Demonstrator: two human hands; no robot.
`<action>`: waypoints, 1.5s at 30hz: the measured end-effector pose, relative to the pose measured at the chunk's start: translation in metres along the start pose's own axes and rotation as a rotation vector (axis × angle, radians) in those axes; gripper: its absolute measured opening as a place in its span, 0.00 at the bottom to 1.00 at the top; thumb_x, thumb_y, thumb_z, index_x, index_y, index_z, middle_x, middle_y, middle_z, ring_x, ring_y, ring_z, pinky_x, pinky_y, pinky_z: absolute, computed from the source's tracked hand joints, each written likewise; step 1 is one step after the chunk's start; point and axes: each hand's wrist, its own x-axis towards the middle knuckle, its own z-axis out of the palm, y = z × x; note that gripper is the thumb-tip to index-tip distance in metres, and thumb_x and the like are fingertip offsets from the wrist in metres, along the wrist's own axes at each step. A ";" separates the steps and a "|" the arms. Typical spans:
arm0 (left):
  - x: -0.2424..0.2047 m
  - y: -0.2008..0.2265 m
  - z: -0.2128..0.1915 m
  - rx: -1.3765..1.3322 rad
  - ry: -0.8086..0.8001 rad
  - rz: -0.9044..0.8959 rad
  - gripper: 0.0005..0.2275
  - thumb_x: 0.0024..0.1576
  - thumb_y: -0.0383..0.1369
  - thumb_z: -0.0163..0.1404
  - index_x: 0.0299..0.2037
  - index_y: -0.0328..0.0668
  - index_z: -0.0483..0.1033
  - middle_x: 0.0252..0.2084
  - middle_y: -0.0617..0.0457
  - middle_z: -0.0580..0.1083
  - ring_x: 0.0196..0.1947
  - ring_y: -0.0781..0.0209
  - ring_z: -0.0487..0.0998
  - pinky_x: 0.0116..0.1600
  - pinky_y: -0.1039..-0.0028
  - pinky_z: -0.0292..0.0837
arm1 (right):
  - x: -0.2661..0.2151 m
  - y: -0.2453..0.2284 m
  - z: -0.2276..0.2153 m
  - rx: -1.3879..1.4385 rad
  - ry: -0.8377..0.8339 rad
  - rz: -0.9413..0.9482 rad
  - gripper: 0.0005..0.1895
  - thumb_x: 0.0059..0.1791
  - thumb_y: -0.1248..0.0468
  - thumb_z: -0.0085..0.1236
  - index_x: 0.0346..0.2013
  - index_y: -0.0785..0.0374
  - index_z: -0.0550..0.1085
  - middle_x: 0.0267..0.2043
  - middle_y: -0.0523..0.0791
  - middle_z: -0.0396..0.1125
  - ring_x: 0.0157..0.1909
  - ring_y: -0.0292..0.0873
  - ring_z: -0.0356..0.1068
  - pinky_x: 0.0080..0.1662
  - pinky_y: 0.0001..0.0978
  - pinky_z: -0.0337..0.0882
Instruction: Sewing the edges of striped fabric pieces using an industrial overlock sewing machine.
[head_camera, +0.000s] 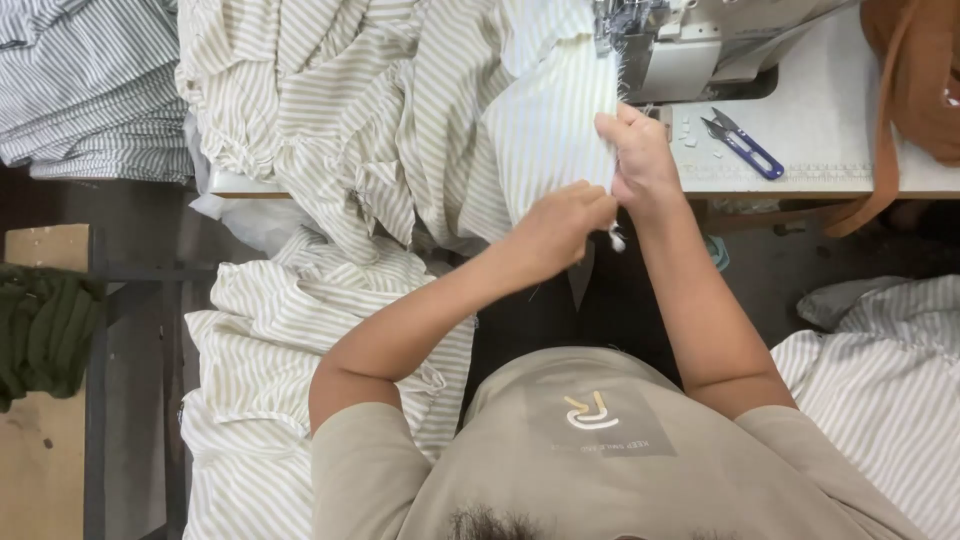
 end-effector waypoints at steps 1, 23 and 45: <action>-0.002 -0.011 0.008 -0.023 -0.044 -0.069 0.14 0.42 0.12 0.42 0.33 0.42 0.68 0.33 0.47 0.72 0.34 0.44 0.72 0.35 0.59 0.63 | 0.003 0.012 -0.009 -0.023 -0.076 -0.064 0.15 0.50 0.71 0.53 0.52 0.69 0.76 0.47 0.50 0.76 0.44 0.43 0.78 0.45 0.35 0.81; 0.065 -0.064 -0.045 0.231 0.280 -0.043 0.16 0.48 0.05 0.43 0.43 0.27 0.68 0.33 0.47 0.65 0.33 0.52 0.67 0.43 0.63 0.68 | -0.022 0.023 -0.005 -0.020 -0.160 -0.119 0.15 0.56 0.70 0.49 0.55 0.77 0.71 0.46 0.52 0.73 0.41 0.42 0.77 0.50 0.32 0.83; 0.007 -0.034 0.031 0.508 0.430 0.276 0.09 0.55 0.16 0.39 0.29 0.43 0.60 0.27 0.55 0.55 0.28 0.55 0.59 0.35 0.68 0.60 | 0.026 0.050 -0.042 -0.145 -0.151 -0.252 0.12 0.56 0.68 0.53 0.52 0.73 0.72 0.42 0.54 0.74 0.41 0.39 0.77 0.44 0.41 0.81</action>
